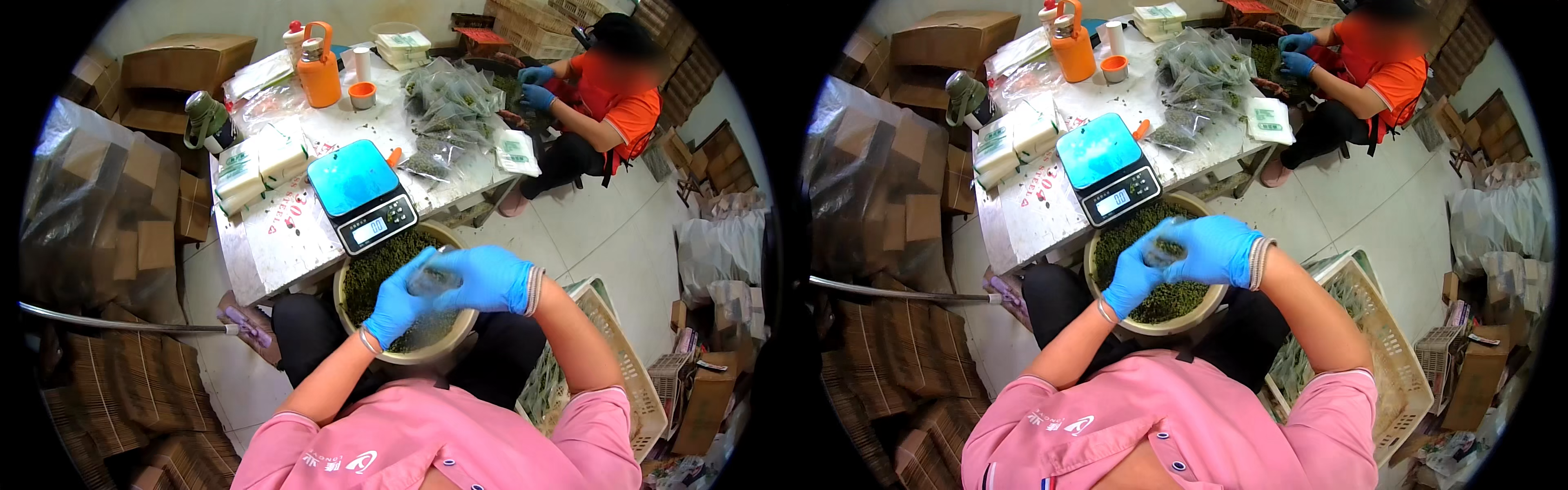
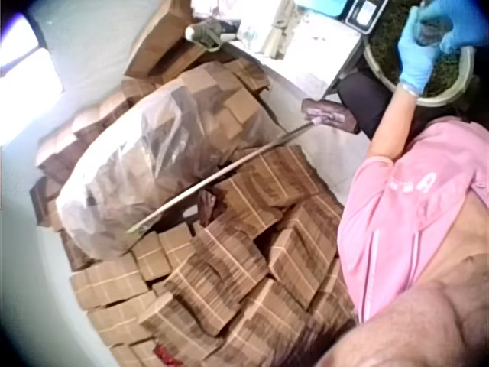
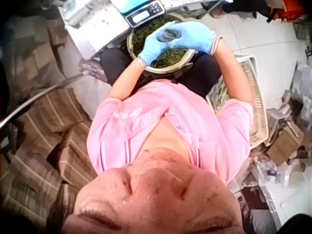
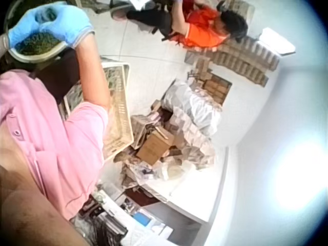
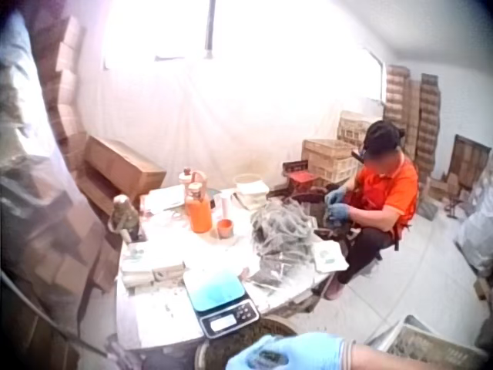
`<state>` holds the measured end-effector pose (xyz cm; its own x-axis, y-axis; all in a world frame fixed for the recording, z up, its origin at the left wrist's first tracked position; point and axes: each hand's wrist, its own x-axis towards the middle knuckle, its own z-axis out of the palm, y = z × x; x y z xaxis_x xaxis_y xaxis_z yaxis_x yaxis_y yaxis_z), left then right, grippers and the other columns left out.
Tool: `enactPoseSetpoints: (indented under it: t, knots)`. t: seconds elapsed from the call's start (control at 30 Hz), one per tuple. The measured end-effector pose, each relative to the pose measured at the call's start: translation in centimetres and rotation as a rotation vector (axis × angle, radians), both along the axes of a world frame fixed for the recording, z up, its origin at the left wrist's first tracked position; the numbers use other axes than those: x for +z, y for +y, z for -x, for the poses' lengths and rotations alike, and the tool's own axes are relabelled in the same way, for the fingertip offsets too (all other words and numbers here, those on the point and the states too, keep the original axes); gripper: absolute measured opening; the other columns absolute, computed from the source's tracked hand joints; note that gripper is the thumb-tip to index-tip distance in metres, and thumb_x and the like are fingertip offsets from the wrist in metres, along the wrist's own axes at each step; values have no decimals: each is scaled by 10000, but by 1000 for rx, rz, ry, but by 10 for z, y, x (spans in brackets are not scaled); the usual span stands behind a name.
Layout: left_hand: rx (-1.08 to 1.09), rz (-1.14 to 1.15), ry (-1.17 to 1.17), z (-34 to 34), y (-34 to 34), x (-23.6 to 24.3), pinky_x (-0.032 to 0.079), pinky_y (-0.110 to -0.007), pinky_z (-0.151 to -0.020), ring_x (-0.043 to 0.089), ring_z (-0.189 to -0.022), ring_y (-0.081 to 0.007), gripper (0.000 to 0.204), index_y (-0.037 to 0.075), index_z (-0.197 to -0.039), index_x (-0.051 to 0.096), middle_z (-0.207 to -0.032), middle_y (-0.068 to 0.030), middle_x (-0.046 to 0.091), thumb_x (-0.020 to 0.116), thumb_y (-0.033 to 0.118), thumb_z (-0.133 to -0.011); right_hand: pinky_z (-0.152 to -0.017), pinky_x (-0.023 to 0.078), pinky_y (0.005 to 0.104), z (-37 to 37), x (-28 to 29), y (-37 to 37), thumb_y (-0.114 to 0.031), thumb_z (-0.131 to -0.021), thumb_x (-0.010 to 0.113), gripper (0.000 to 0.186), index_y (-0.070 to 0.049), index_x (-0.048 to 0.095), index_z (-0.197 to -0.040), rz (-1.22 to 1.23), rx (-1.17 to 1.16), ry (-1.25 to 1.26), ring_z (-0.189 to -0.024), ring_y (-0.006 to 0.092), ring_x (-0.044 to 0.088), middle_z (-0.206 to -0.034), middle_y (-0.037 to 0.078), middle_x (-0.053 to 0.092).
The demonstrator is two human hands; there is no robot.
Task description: The person scoops green dried vegetables from a bowl into small plastic bags, weighs each bag on a digital scale, and places the filled bags into a basket. The process is repeated continuously with consistent hand movements.
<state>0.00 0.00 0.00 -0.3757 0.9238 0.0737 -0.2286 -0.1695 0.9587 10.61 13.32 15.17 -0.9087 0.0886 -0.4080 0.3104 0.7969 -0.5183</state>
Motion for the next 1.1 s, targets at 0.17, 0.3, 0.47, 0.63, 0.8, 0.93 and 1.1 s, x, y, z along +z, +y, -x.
enactPoseSetpoints:
  t: [0.17,0.3,0.47,0.63,0.8,0.93,1.1]
  knots:
    - [120,59,-83,-5,22,3,484,-266,-955,601,-1073,-121,654,37,-1414,509,-1242,-101,648,694,-65,-795,-830,520,427,12,-43,17,-274,-760,736,401,-79,642,-1098,16,218,140,-934,350,658,-1028,167,678]
    - [-37,155,-151,-9,23,34,487,-270,-961,610,-1066,-117,622,67,-1387,551,-1232,-60,658,711,-50,-798,-772,528,431,-20,-8,19,-279,-824,664,204,-135,720,-956,-246,-177,218,-862,365,658,-934,156,691]
    - [-126,315,468,-9,42,23,545,-268,-815,656,-892,-132,369,2,-1139,668,-1030,-61,707,777,105,-802,-702,551,407,-17,-52,22,-229,-774,721,196,-125,735,-940,-287,-218,223,-748,324,683,-911,146,706]
    - [-57,214,86,53,62,62,543,-246,-701,671,-745,-94,265,23,-1068,726,-913,-78,740,757,92,-815,-759,553,316,-44,-24,44,-130,-726,814,676,0,549,-1334,345,-889,915,-876,179,658,-1273,117,612]
    - [-944,369,833,52,114,117,473,-315,-922,634,-989,-165,516,17,-1139,680,-1014,-115,720,837,305,-740,-715,559,301,-64,-89,81,-181,-840,698,369,-14,672,-1169,811,-884,427,-847,149,650,-1063,90,706]
    - [174,333,1239,108,180,86,528,-399,-880,674,-990,-311,550,118,-1251,650,-1196,-175,654,774,304,-748,-682,597,348,-94,-83,82,-201,-943,580,226,-37,696,-1047,910,-1182,608,-904,168,649,-1035,74,687]
    - [54,586,1337,136,210,49,532,-439,-825,675,-920,-359,222,107,-902,745,-938,-167,706,667,267,-770,-698,600,356,-172,-66,97,-227,-947,584,283,-49,680,-1145,650,-1413,784,-981,174,652,-1078,62,677]
